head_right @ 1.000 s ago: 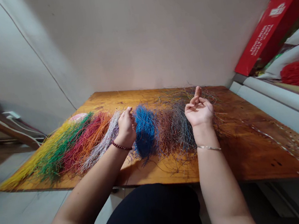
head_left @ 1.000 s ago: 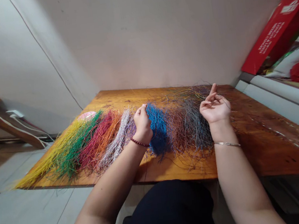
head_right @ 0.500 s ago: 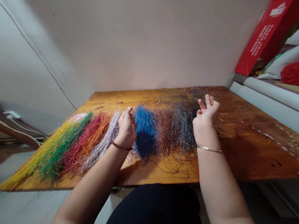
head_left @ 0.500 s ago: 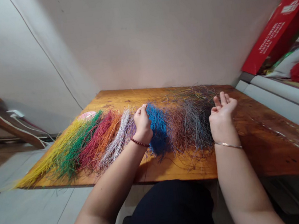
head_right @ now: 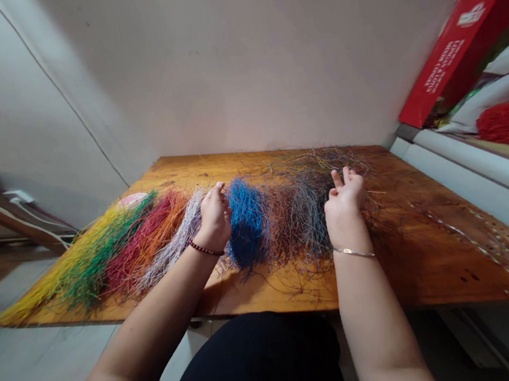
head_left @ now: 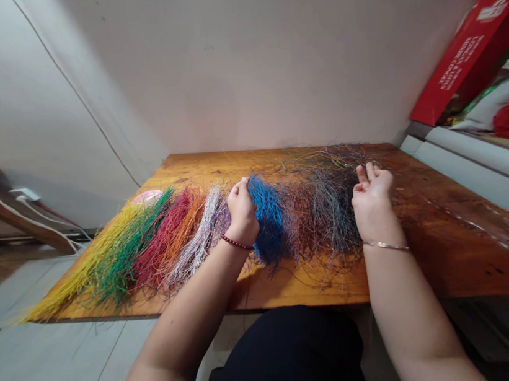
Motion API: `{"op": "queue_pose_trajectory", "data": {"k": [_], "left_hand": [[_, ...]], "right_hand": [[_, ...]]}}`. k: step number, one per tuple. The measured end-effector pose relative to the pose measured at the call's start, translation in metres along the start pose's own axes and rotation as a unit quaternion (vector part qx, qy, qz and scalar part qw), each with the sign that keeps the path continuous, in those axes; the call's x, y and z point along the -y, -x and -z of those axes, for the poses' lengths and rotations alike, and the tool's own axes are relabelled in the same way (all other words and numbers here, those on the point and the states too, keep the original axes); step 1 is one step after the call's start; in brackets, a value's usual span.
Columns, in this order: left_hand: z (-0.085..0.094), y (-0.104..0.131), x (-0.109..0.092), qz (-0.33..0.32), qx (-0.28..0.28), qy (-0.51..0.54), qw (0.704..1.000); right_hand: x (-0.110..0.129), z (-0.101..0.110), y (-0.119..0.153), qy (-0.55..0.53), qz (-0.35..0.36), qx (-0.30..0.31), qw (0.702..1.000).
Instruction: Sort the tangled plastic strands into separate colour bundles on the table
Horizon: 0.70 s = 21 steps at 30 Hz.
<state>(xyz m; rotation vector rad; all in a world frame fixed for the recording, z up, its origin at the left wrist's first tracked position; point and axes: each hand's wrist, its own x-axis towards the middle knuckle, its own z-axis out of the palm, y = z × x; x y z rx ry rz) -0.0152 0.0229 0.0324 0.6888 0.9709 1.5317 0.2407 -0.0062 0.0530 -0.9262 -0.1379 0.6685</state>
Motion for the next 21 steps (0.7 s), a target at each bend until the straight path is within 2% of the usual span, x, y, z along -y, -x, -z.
{"op": "queue_pose_trajectory", "data": {"k": [10,18,21], "left_hand": [[0.000,0.001,-0.001,0.008,0.002,-0.002,1.000],[0.000,0.002,-0.002,0.005,0.005,-0.001,1.000],[0.000,0.002,-0.001,0.006,0.004,-0.001,1.000]], "right_hand": [[-0.009,0.004,-0.008,-0.021,-0.039,0.034,0.998],[-0.007,-0.003,0.003,-0.041,-0.080,0.017,0.996],[-0.007,-0.004,0.006,-0.024,-0.065,0.034,0.997]]}}
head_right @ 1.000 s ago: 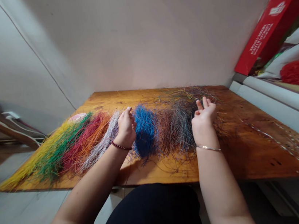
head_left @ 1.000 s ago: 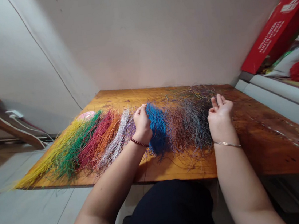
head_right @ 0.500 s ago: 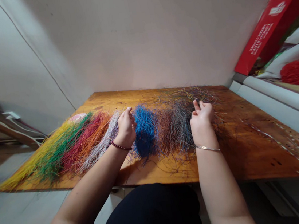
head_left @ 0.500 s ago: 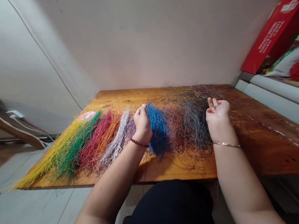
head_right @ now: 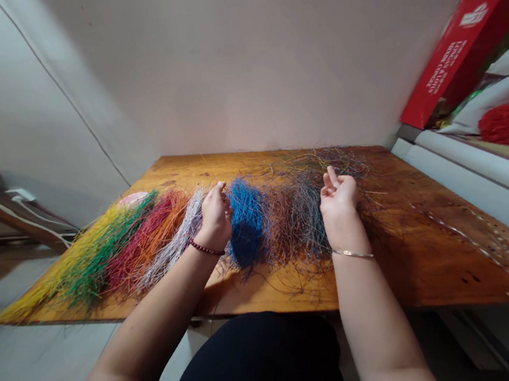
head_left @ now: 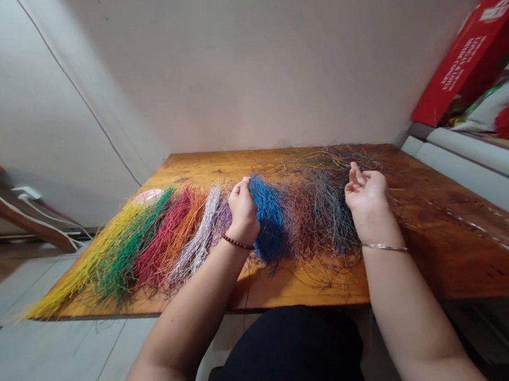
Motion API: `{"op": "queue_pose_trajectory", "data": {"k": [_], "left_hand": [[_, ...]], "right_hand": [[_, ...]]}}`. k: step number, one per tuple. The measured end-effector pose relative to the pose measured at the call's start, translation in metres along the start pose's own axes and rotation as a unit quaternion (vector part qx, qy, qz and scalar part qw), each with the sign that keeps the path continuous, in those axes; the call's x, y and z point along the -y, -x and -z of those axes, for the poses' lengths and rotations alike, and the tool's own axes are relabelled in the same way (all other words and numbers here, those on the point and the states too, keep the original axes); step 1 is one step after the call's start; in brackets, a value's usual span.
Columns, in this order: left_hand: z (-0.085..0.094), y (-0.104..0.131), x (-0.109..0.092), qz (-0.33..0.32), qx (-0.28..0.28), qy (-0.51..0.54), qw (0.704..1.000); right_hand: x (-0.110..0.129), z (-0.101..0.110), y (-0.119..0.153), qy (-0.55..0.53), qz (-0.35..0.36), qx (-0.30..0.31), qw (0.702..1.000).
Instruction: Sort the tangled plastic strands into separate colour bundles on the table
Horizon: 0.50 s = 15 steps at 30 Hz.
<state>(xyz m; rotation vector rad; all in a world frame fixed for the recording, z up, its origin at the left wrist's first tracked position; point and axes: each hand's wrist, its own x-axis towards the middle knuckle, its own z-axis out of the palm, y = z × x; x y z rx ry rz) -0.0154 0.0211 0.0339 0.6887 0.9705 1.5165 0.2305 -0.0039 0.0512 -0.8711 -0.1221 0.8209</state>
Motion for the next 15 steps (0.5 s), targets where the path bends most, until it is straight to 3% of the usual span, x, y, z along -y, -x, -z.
{"op": "queue_pose_trajectory", "data": {"k": [5,7,9,12,14,15], "left_hand": [[-0.001,0.003,-0.001,-0.006,0.009,-0.005,1.000],[-0.002,0.008,-0.003,-0.017,0.049,-0.020,0.998],[-0.004,0.014,-0.004,-0.021,0.127,-0.050,0.990],[-0.006,0.023,-0.004,-0.006,0.256,-0.093,0.962],[-0.007,0.026,-0.003,0.004,0.309,-0.100,0.946],[-0.007,0.027,-0.002,0.008,0.323,-0.100,0.941]], "right_hand": [[-0.002,-0.010,0.012,0.065,0.165,0.040,0.983],[-0.005,-0.016,0.024,0.095,0.218,0.111,0.965],[-0.010,-0.022,0.038,0.143,0.196,0.242,0.939],[-0.022,-0.025,0.058,0.258,0.089,0.438,0.856],[-0.031,-0.026,0.066,0.308,0.049,0.498,0.809],[-0.035,-0.025,0.068,0.317,0.041,0.508,0.800]]}}
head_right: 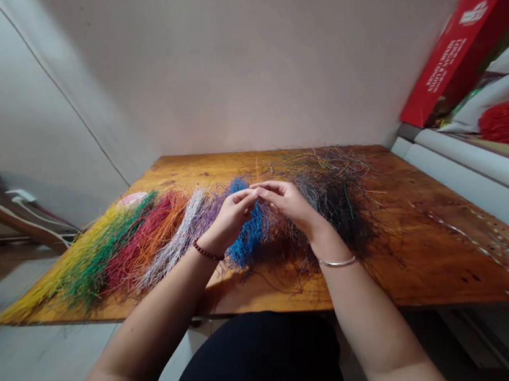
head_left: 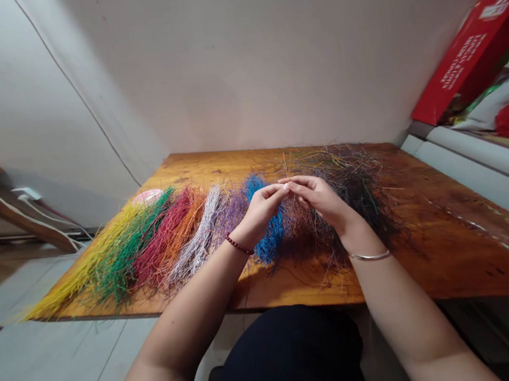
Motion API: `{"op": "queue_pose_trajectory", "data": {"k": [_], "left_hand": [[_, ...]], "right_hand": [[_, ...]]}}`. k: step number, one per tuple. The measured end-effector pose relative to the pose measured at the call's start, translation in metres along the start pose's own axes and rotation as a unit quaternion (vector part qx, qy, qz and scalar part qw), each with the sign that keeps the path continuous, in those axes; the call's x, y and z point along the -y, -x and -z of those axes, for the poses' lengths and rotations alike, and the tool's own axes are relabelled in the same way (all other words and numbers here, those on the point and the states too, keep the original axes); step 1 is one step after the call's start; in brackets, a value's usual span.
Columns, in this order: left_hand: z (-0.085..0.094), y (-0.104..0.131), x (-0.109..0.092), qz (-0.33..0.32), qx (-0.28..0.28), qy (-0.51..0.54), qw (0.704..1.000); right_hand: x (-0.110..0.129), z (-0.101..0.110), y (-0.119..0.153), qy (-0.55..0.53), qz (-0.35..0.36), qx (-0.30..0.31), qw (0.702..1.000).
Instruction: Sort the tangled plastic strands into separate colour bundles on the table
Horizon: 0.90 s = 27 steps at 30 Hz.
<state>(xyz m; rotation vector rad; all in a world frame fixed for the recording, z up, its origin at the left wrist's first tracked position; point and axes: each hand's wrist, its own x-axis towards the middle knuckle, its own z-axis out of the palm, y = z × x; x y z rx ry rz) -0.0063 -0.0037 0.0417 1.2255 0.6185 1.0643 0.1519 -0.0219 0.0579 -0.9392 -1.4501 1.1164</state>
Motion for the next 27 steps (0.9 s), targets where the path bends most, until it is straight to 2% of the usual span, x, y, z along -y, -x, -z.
{"op": "queue_pose_trajectory", "data": {"k": [3,8,13,16,20,27], "left_hand": [[0.001,0.000,0.001,0.005,0.020,0.002,1.000],[0.001,0.001,0.000,0.031,0.060,0.005,0.998],[0.000,0.002,-0.001,0.034,0.066,-0.008,0.997],[0.001,0.002,-0.001,0.036,0.060,-0.006,0.998],[0.001,-0.001,0.001,0.046,0.023,-0.012,0.999],[-0.002,-0.002,0.002,0.050,-0.015,-0.074,0.996]], "right_hand": [[-0.005,-0.004,-0.001,-0.011,-0.009,-0.012,1.000],[-0.009,0.003,-0.004,-0.044,-0.019,-0.027,0.998],[-0.010,0.004,-0.005,-0.059,-0.022,-0.039,0.997],[-0.009,0.002,-0.004,-0.049,-0.019,-0.061,0.997],[-0.009,0.000,-0.004,-0.010,-0.003,-0.092,0.996],[-0.016,0.001,-0.007,0.001,0.011,-0.112,0.994]]}}
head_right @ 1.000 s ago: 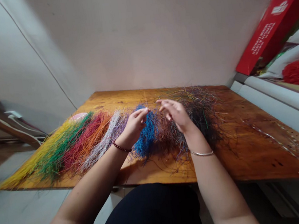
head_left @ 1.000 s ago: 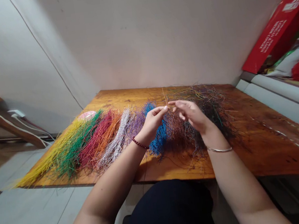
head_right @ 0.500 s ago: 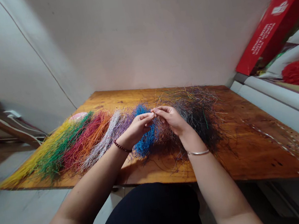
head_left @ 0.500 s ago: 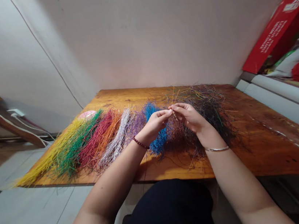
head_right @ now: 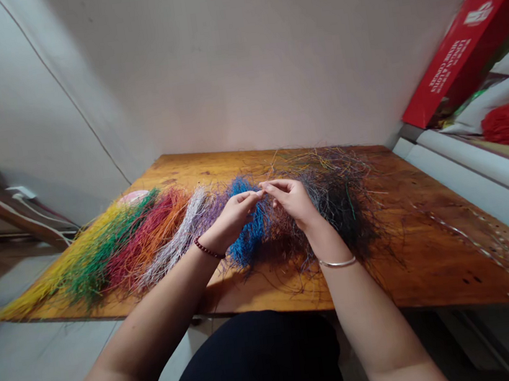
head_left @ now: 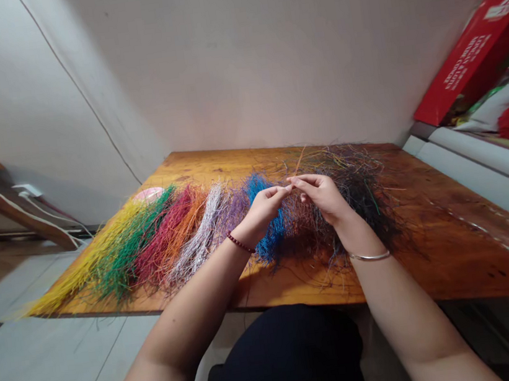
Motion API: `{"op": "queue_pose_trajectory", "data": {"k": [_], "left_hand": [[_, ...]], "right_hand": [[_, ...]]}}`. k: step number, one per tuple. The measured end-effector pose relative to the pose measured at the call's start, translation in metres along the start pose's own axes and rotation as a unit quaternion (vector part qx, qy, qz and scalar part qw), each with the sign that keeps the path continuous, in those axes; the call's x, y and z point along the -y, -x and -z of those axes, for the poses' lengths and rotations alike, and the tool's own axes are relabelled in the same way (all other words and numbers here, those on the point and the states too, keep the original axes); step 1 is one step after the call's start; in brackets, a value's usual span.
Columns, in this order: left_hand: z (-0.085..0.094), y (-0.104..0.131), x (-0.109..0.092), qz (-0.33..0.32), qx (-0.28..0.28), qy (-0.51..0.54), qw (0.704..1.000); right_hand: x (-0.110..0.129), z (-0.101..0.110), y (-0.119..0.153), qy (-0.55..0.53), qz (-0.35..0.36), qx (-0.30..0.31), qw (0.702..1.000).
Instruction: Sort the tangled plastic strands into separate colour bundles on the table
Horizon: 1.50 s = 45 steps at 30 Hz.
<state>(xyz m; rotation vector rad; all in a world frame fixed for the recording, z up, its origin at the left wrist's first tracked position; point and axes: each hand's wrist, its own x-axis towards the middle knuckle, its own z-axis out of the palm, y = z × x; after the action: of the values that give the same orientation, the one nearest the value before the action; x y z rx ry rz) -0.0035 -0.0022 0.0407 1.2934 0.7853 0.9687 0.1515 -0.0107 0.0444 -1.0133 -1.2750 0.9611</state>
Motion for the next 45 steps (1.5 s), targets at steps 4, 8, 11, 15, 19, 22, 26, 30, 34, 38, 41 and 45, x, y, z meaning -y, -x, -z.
{"op": "queue_pose_trajectory", "data": {"k": [4,8,11,15,19,22,26,30,34,38,41,45], "left_hand": [[-0.002,0.002,-0.001,-0.019,-0.008,-0.010,1.000],[-0.003,0.003,-0.003,-0.006,-0.011,-0.021,1.000],[-0.002,0.003,-0.003,0.001,-0.007,-0.035,0.999],[-0.003,0.003,-0.003,0.002,-0.007,-0.036,0.999],[-0.002,0.003,-0.002,0.001,-0.011,-0.035,0.999],[-0.002,0.002,-0.001,0.000,-0.015,-0.031,0.999],[-0.002,0.002,-0.002,0.002,-0.023,-0.030,0.999],[-0.003,0.003,-0.003,-0.003,-0.025,-0.021,0.999],[-0.004,0.006,-0.005,-0.010,-0.022,-0.015,1.000],[-0.004,0.007,-0.006,-0.017,-0.004,-0.022,1.000],[-0.003,0.007,-0.006,-0.016,0.017,-0.035,0.999],[-0.002,0.006,-0.005,-0.009,0.049,-0.055,0.997]], "right_hand": [[-0.001,0.001,-0.001,-0.002,-0.001,-0.011,1.000],[0.001,0.001,0.000,0.001,-0.011,-0.010,1.000],[0.002,0.001,0.000,0.001,-0.021,-0.013,1.000],[0.004,0.002,-0.001,-0.012,-0.024,-0.025,0.999],[0.005,0.002,-0.001,-0.005,-0.028,-0.032,0.999],[0.004,0.003,-0.001,0.007,-0.033,-0.025,0.999],[0.004,0.004,-0.001,0.013,-0.038,-0.016,0.999],[0.005,0.004,0.000,0.022,-0.054,-0.007,0.998],[0.006,0.004,0.000,0.023,-0.073,0.009,0.997],[0.006,0.006,0.000,0.005,-0.083,0.010,0.996],[0.005,0.008,-0.001,-0.036,-0.080,-0.003,0.996],[0.004,0.012,-0.003,-0.092,-0.089,-0.007,0.992]]}}
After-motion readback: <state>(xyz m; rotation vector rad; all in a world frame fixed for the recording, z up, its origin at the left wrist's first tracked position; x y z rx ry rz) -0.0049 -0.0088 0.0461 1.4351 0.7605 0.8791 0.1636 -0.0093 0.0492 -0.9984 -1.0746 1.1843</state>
